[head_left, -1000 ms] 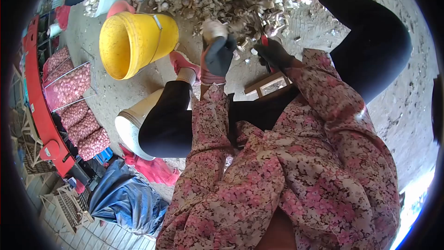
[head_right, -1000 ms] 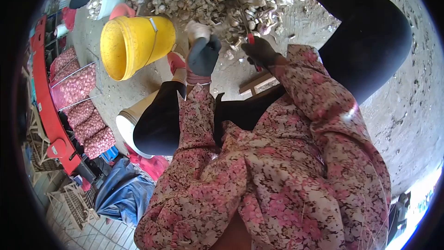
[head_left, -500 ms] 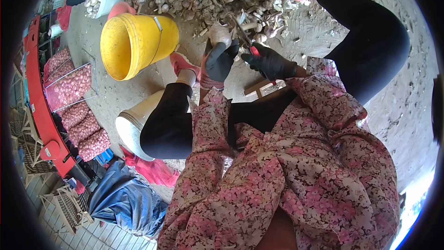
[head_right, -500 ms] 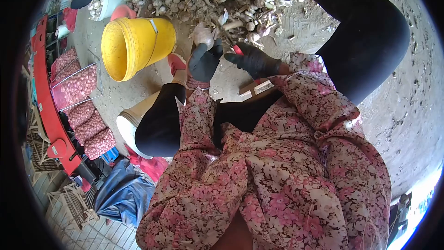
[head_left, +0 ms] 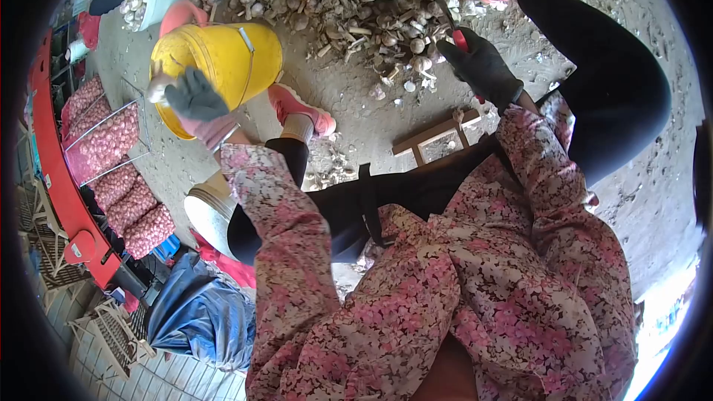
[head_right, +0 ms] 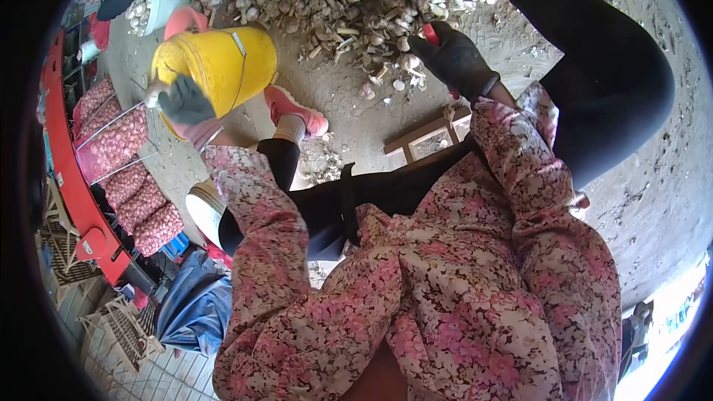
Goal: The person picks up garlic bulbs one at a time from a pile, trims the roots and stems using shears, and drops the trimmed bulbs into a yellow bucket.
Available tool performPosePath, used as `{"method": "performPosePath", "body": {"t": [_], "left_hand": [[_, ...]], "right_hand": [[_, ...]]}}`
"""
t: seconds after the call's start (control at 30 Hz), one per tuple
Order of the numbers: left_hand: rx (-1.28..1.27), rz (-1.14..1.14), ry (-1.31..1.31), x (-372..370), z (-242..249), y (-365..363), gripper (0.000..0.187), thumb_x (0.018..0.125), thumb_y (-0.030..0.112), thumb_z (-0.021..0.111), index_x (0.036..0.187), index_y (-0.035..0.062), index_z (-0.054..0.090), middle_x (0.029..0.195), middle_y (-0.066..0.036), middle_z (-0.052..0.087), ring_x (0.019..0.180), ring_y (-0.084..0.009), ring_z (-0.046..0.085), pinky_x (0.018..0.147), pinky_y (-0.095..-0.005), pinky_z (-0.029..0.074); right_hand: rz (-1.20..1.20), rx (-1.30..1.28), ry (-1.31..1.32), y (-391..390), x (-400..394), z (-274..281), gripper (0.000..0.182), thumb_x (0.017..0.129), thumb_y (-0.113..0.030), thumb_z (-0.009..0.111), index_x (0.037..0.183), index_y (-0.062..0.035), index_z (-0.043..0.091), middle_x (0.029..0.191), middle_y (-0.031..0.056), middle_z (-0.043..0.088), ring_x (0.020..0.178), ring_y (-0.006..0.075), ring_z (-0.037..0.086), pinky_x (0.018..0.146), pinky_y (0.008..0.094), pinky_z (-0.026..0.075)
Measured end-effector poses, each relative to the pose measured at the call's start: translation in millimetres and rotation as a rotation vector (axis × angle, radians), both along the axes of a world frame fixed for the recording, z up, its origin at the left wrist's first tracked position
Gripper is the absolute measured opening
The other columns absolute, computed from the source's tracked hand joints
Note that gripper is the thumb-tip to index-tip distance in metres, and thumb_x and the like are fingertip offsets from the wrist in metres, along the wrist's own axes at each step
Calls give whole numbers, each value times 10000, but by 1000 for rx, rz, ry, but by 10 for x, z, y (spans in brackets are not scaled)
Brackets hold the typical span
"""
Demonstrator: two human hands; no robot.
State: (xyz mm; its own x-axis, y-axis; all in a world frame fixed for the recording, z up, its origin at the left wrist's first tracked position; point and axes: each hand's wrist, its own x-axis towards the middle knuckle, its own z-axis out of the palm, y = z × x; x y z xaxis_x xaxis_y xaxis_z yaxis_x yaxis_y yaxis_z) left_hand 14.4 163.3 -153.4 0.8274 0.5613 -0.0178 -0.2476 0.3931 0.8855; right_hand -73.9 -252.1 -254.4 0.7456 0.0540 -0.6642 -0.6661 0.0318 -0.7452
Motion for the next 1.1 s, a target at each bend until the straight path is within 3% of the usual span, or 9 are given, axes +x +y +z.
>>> {"method": "performPosePath", "body": {"t": [0.07,0.17,0.37,0.43,0.5,0.7,0.8,1.0,1.1], "left_hand": [[1150,483,269,46,-194,219,492,860,338,626,1272,83,539,1168,-159,604,1059,-280,590,864,-409,498],[2142,335,1045,89,-361,369,508,828,454,626,1193,102,606,1091,-177,643,993,-292,626,806,-389,508],[1903,42,898,97,-390,592,433,802,486,636,881,65,700,738,-125,678,694,-289,664,633,-390,491],[1665,-72,1164,-57,-328,470,448,819,461,627,999,57,697,901,-169,686,839,-318,664,743,-413,499],[1712,-57,1185,-198,-306,296,394,831,425,625,946,56,706,878,-158,689,791,-313,660,717,-404,504],[1727,34,120,-430,-283,-1047,291,817,163,632,1097,84,644,1025,-127,651,953,-296,615,863,-395,464],[1420,-995,407,-638,-1127,-1844,500,799,273,681,1234,66,545,1187,-197,585,1144,-306,546,980,-380,425],[992,-785,1068,-1087,-2917,-2508,579,741,376,749,1134,-13,580,1036,-181,632,895,-239,629,796,-337,501],[209,-653,1244,-1031,-3076,-2546,464,751,320,751,1085,32,608,972,-106,646,824,-168,627,710,-287,510]], "right_hand": [[244,-495,-298,-120,-1,63,361,848,-370,629,940,-25,575,735,140,648,678,288,650,625,390,501],[509,-751,-245,-199,-74,-13,417,841,-367,644,1083,-37,569,836,182,659,767,310,662,704,396,512],[472,-590,-270,-76,-173,-283,418,828,-409,638,975,-25,565,844,186,652,744,318,660,686,394,518],[9,186,195,-23,-141,-331,378,847,-393,652,947,-40,558,743,95,600,605,224,620,552,350,508],[-269,284,231,16,-75,-258,352,854,-369,671,932,-49,548,685,44,549,535,177,567,496,331,507],[-546,484,264,2,13,-278,301,877,-333,645,1017,-79,568,775,56,571,616,205,601,620,383,551],[-545,533,243,22,4,-302,294,881,-332,641,1020,-83,569,785,65,575,636,210,607,638,392,551],[-517,452,250,-144,-163,-213,315,865,-336,664,1035,-90,566,775,51,564,605,195,592,598,344,532],[-382,335,217,-223,-215,-262,298,857,-318,676,1029,-99,571,782,40,564,602,169,582,578,314,511]]}}
